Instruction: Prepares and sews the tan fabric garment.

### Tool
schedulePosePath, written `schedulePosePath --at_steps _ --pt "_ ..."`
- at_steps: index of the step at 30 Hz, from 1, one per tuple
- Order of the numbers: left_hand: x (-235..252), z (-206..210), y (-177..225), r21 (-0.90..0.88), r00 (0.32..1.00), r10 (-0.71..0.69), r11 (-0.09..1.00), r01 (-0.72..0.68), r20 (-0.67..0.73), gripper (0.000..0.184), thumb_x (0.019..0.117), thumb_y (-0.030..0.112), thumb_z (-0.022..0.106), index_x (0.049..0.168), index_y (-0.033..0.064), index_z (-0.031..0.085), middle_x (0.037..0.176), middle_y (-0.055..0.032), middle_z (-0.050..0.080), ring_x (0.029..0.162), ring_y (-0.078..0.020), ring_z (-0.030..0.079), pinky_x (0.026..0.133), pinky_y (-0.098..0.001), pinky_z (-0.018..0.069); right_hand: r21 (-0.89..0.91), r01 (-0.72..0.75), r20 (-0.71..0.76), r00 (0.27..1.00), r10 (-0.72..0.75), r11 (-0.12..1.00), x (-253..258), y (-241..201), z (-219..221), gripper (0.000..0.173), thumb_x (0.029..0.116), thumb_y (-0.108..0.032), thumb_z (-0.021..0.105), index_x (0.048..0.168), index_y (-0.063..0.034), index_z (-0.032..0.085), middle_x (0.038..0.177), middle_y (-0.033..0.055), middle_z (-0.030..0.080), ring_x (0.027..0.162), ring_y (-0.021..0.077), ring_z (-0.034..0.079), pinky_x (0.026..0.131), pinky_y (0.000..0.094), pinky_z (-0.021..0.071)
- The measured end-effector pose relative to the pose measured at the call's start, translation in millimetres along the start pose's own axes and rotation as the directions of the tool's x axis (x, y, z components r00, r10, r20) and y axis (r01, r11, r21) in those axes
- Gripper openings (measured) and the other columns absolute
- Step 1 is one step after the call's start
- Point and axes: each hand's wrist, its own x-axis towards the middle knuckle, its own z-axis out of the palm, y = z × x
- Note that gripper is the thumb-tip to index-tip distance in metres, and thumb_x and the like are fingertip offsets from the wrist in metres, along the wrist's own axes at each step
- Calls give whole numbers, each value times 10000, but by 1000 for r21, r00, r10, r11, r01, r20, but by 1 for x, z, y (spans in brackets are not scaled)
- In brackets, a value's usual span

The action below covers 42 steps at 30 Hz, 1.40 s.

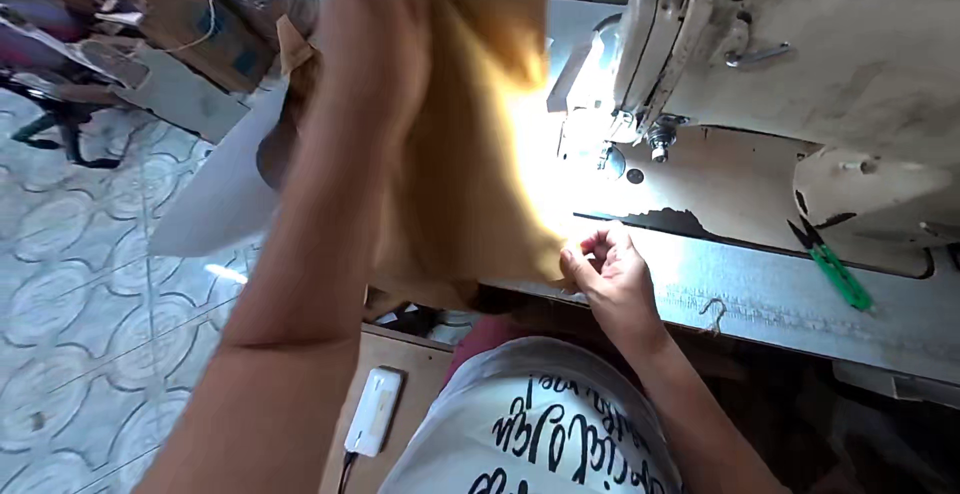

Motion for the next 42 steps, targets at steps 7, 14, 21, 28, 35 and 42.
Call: schedulePosePath --at_steps 7,14,21,28,35,42 --pt "-86 142 41 -81 888 50 997 -15 458 642 1067 523 360 1626 209 315 1734 -59 128 1590 -389 27 1153 -795 43 -934 73 -24 964 -264 349 -22 31 -81 263 1006 -245 610 1137 -81 768 1249 135 709 1116 375 671 859 553 556" --pt "-104 81 43 -445 920 360 856 -261 153 209 978 186 668 1138 80 752 1283 -183 639 1261 -326 577 1074 -463 474 -811 317 104 905 -412 492 -28 2 -54 214 1013 -115 581 1093 -7 748 1169 161 732 1098 323 689 932 446 561" --pt "-168 79 8 -588 819 472 780 -215 327 187 843 281 807 969 145 786 1105 -63 692 1102 -224 624 949 -365 524 -746 484 332 866 -374 457 0 23 -22 188 1014 -148 614 1081 -72 772 1139 85 751 999 255 729 845 384 600" --pt "-176 77 14 -546 866 409 813 -202 289 111 947 194 678 963 127 765 1029 -17 739 1119 -196 646 1000 -358 507 -740 385 225 914 -337 552 2 18 -18 146 985 -134 629 990 -67 759 912 78 737 826 224 714 728 382 594" --pt "-184 86 34 -346 919 363 891 -294 154 152 999 168 586 1008 66 699 910 -101 711 933 -284 699 815 -424 577 -849 271 111 931 -349 453 5 23 6 243 884 -222 757 1048 -43 741 934 150 717 904 348 694 736 498 566" --pt "-187 71 0 -202 953 248 956 -212 176 355 876 -119 604 1163 61 708 1234 -123 703 1265 -357 605 1017 -567 490 -917 174 53 946 -321 360 1 18 -1 177 844 -59 736 1021 -45 739 979 177 708 995 406 676 739 551 539"
